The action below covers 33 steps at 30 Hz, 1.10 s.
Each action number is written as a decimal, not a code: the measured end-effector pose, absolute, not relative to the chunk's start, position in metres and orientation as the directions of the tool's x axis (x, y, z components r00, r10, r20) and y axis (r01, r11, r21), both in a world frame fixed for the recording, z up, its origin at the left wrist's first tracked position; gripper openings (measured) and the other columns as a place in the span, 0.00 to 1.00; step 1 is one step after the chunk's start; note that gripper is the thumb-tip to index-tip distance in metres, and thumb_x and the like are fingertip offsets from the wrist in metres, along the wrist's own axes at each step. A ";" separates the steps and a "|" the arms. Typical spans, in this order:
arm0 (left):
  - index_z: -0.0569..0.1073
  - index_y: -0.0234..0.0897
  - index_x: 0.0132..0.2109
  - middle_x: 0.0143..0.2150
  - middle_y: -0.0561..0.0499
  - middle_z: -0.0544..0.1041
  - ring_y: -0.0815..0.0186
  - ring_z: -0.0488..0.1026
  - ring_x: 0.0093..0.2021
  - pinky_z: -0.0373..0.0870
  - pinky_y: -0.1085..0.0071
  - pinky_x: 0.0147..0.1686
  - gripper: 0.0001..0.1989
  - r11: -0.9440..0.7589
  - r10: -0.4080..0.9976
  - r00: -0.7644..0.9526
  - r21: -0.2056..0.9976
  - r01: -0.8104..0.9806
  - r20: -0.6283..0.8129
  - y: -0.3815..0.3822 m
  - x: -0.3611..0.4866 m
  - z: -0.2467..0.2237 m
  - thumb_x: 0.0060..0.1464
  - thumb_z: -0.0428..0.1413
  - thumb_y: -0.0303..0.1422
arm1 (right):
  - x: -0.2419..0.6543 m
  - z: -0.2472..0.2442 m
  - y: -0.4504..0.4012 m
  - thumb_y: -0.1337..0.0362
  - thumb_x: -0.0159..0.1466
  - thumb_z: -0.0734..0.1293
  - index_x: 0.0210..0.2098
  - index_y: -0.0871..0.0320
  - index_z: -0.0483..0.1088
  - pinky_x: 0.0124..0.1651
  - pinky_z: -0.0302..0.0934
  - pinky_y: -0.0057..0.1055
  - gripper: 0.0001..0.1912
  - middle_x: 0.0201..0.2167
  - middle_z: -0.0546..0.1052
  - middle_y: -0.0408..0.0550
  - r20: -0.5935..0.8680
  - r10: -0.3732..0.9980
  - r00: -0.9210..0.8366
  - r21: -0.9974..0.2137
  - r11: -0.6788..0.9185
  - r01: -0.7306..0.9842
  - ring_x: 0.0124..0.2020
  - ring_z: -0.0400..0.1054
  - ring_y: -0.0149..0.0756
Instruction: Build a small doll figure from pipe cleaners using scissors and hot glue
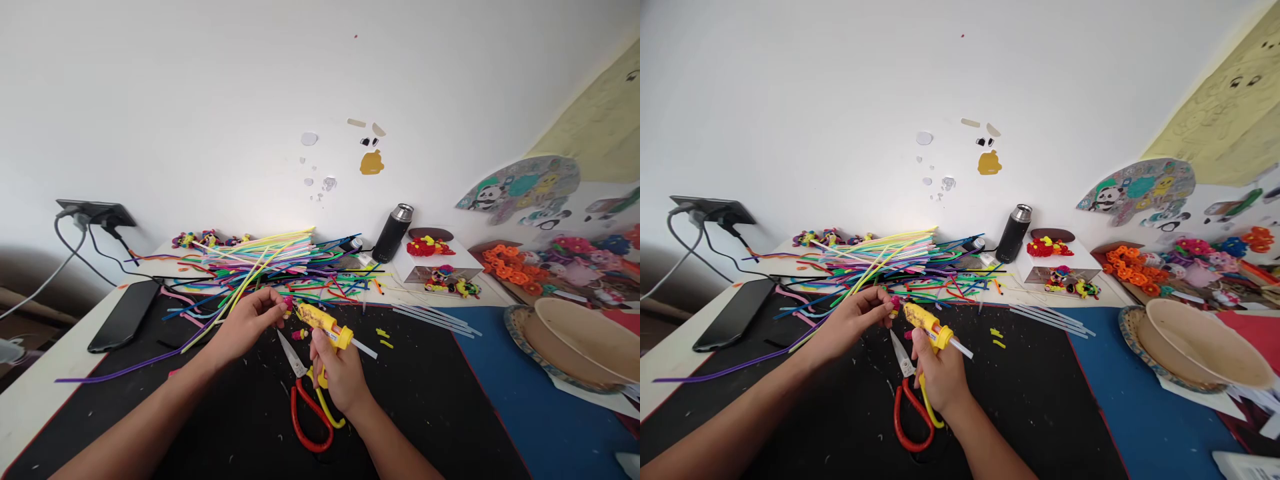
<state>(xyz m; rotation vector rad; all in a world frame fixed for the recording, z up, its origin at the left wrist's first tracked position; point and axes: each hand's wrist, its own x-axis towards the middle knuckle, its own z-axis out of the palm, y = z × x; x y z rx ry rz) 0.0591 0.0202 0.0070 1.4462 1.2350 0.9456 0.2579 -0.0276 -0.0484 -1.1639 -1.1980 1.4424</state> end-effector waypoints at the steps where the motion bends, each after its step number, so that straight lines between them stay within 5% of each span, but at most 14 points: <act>1: 0.72 0.40 0.34 0.28 0.53 0.78 0.62 0.75 0.31 0.71 0.66 0.35 0.21 -0.008 0.983 0.182 0.974 0.224 -0.034 0.020 0.059 0.007 0.57 0.64 0.53 | 0.258 -0.048 -0.028 0.26 0.63 0.63 0.24 0.56 0.66 0.18 0.53 0.23 0.37 0.09 0.62 0.36 -0.111 0.982 -0.151 -0.990 -0.123 -0.068 0.11 0.61 0.28; 33: 0.72 0.40 0.35 0.30 0.52 0.76 0.61 0.75 0.32 0.70 0.66 0.36 0.22 -0.029 0.976 0.214 0.962 0.272 -0.031 0.020 0.059 -0.001 0.58 0.61 0.55 | 0.257 -0.041 -0.030 0.25 0.62 0.63 0.23 0.55 0.64 0.16 0.54 0.23 0.38 0.11 0.61 0.36 -0.093 0.985 -0.146 -0.993 -0.102 -0.055 0.11 0.60 0.27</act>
